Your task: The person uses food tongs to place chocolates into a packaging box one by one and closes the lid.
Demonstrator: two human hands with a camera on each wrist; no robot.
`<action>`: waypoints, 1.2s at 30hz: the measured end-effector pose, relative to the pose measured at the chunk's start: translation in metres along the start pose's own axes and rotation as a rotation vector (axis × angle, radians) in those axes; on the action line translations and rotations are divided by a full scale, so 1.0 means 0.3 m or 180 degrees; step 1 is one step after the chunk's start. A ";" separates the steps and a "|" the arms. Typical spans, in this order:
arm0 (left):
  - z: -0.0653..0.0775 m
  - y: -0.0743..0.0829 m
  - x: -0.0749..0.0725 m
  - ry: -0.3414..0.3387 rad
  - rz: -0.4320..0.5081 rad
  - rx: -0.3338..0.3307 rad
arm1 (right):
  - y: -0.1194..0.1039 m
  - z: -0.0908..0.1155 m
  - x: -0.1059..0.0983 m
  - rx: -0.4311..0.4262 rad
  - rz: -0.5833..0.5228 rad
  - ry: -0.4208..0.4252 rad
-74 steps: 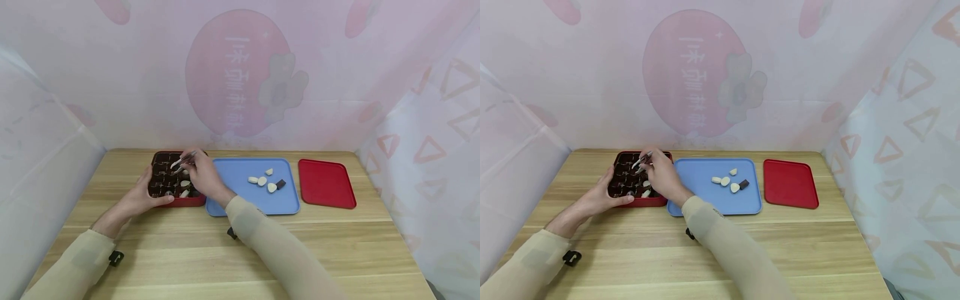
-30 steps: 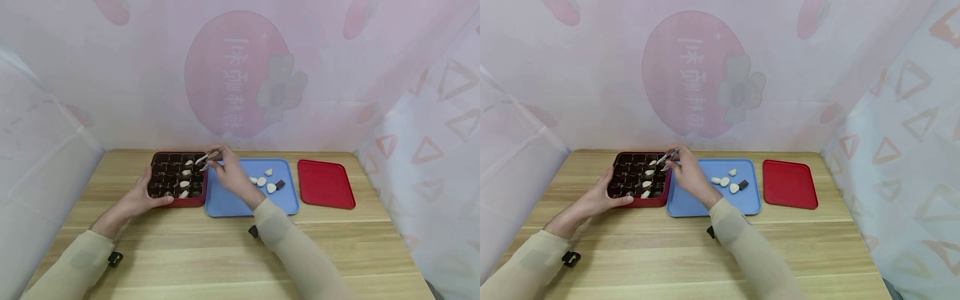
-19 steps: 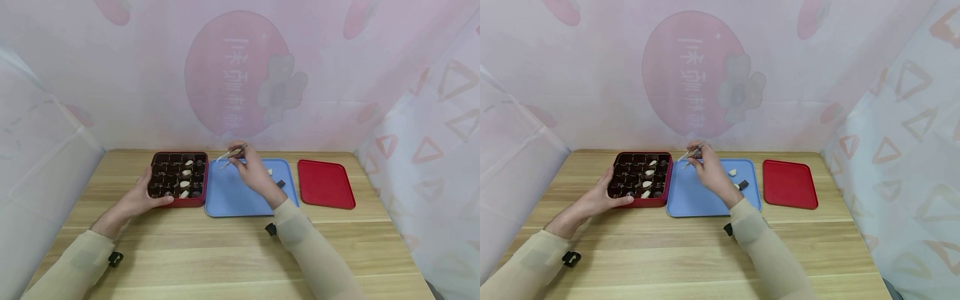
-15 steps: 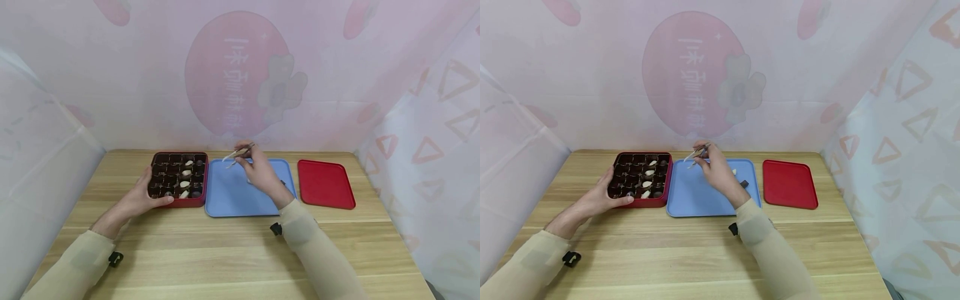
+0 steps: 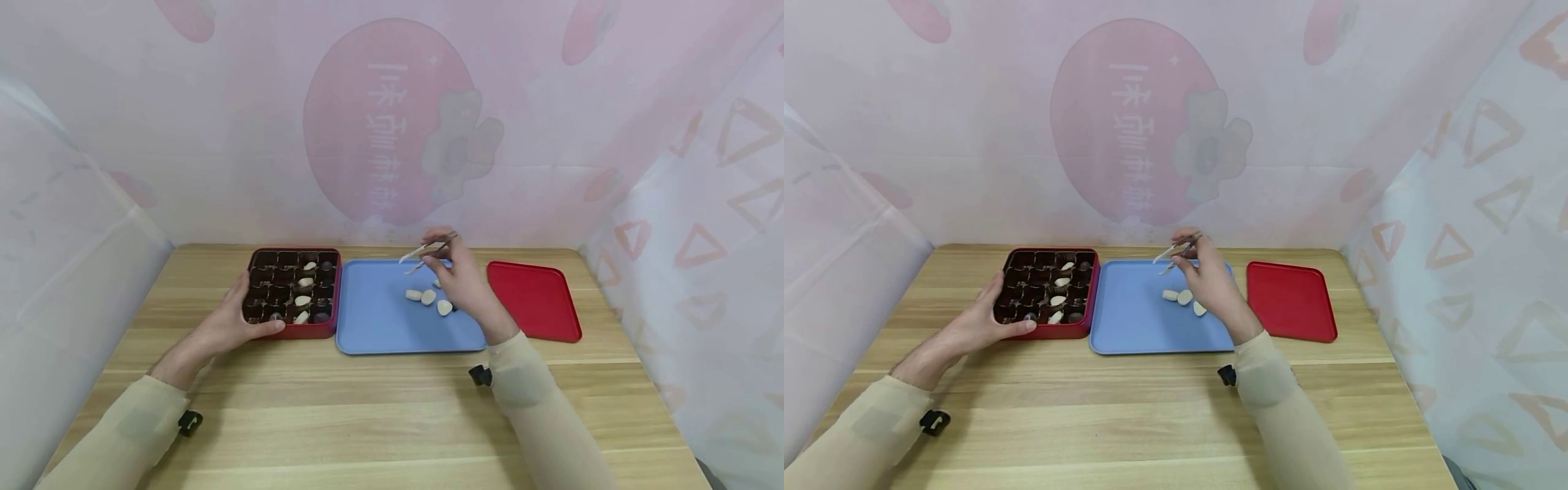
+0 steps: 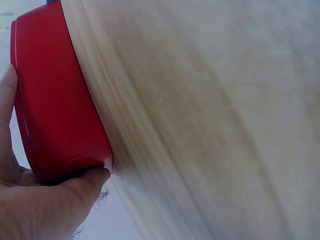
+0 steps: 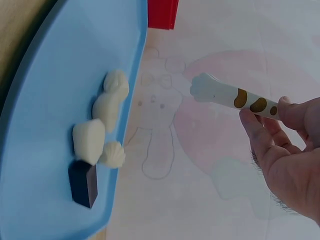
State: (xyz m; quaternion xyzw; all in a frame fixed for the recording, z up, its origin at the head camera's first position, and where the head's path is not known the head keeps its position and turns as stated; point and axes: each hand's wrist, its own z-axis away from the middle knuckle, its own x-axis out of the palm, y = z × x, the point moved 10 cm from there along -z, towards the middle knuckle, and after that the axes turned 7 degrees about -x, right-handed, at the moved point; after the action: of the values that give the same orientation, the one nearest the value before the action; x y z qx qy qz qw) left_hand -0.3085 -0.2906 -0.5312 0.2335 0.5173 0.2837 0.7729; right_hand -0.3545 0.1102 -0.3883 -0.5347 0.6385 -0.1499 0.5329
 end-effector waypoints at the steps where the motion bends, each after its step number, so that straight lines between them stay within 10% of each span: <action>1: 0.000 0.000 0.000 -0.0001 0.0007 0.0003 | 0.004 0.007 -0.012 0.0026 0.0019 0.0001; 36: 0.015 0.016 -0.004 -0.0009 0.0042 -0.0016 | 0.186 0.178 -0.156 0.0732 0.0668 -0.0703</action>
State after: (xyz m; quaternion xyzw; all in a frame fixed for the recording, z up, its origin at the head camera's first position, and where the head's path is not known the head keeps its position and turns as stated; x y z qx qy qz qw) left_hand -0.3057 -0.2883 -0.5257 0.2354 0.5140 0.2898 0.7723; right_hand -0.3453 0.1911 -0.4270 -0.4139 0.6070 -0.1059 0.6701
